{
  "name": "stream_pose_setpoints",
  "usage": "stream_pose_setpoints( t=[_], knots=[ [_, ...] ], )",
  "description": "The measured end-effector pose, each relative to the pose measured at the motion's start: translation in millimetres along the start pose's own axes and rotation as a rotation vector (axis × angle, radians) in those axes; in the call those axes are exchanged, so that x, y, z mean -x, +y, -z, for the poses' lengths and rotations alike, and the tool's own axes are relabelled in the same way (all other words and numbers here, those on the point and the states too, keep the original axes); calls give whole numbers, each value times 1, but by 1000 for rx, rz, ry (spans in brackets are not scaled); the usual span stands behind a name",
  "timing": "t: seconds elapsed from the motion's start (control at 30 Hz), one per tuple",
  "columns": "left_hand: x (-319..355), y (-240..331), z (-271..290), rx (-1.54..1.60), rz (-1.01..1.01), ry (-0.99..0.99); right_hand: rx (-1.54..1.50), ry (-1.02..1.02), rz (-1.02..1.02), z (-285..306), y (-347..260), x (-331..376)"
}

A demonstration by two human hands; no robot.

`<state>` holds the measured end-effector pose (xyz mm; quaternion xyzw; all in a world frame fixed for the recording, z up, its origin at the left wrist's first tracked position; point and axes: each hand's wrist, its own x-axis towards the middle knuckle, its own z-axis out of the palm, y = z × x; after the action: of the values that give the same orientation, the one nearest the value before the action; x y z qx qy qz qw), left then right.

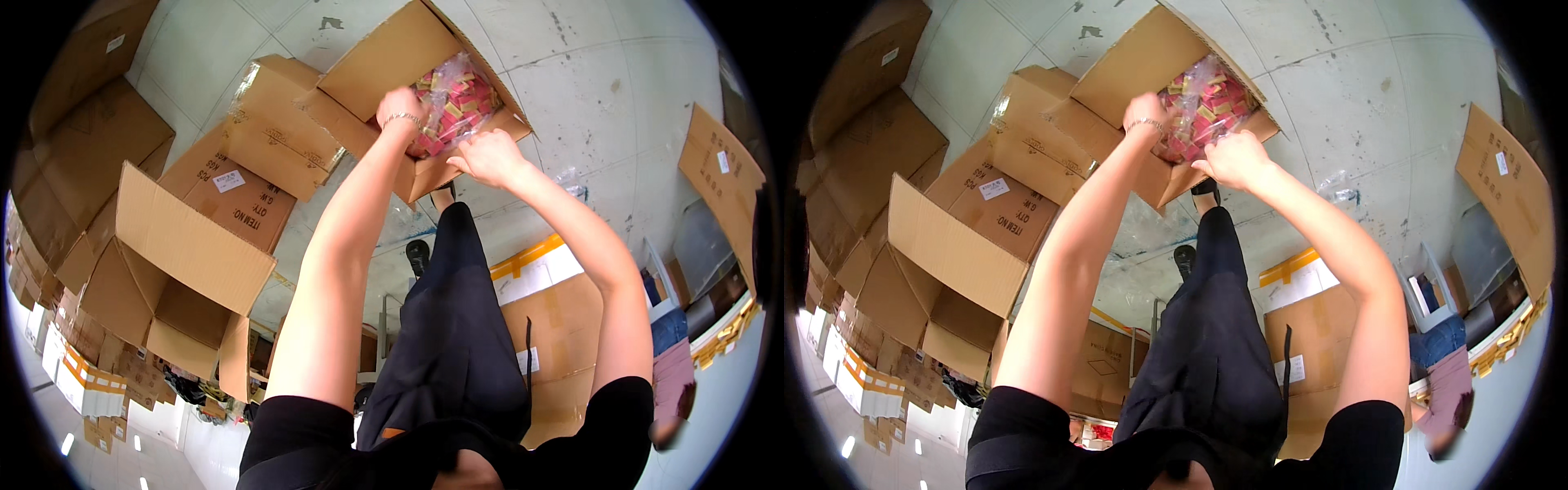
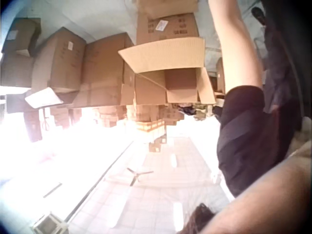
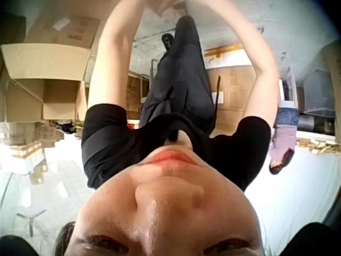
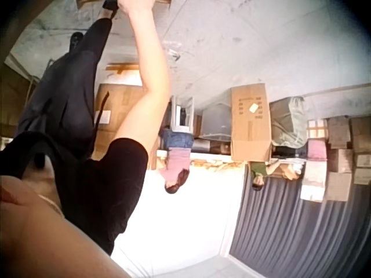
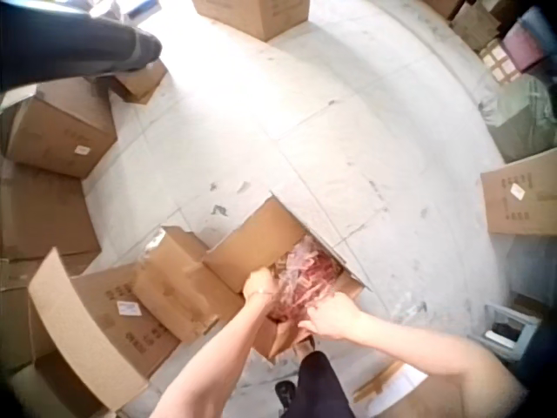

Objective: The person places small pink and gold wrapped items into rectangular wooden palettes with multiple compartments. They arrange the items by hand, then place clear plastic covers over the filled palettes and stack them on the table.

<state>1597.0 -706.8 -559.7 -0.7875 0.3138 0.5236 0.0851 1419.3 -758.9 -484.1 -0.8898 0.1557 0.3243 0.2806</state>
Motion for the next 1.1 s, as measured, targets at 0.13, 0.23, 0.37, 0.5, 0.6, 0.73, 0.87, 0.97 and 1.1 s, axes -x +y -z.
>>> stream_pose_setpoints(
  t=[0.13, 0.23, 0.37, 0.5, 0.6, 0.73, 0.87, 0.97, 1.1],
  knots=[
    [-37, -8, -62, -449, -82, 597, 10, 334, -13, -18, -12, 8],
    [-26, -9, -53, -326, -434, 684, -225, 530, -104, -17, -20, 18],
    [11, 24, -51, 293, -137, 469, -254, 777, -199, -39, -29, 19],
    [-18, -18, -36, 643, -130, 570, -229, 923, -136, -44, -51, 7],
    [41, -12, 17, 1284, -57, 34, -139, 1009, -102, -61, -51, 15],
    [144, 15, 80, 1343, -122, -109, -296, 1140, -220, -56, -71, 58],
    [264, 38, 108, 1176, -453, -237, -346, 1135, -267, -22, -120, 147],
    [294, 41, 137, 1606, -105, -256, -367, 1327, -228, 6, -129, 173],
    [368, 16, 164, 1204, -365, -290, -1128, 1462, -1031, 19, -171, 186]
  ],
)
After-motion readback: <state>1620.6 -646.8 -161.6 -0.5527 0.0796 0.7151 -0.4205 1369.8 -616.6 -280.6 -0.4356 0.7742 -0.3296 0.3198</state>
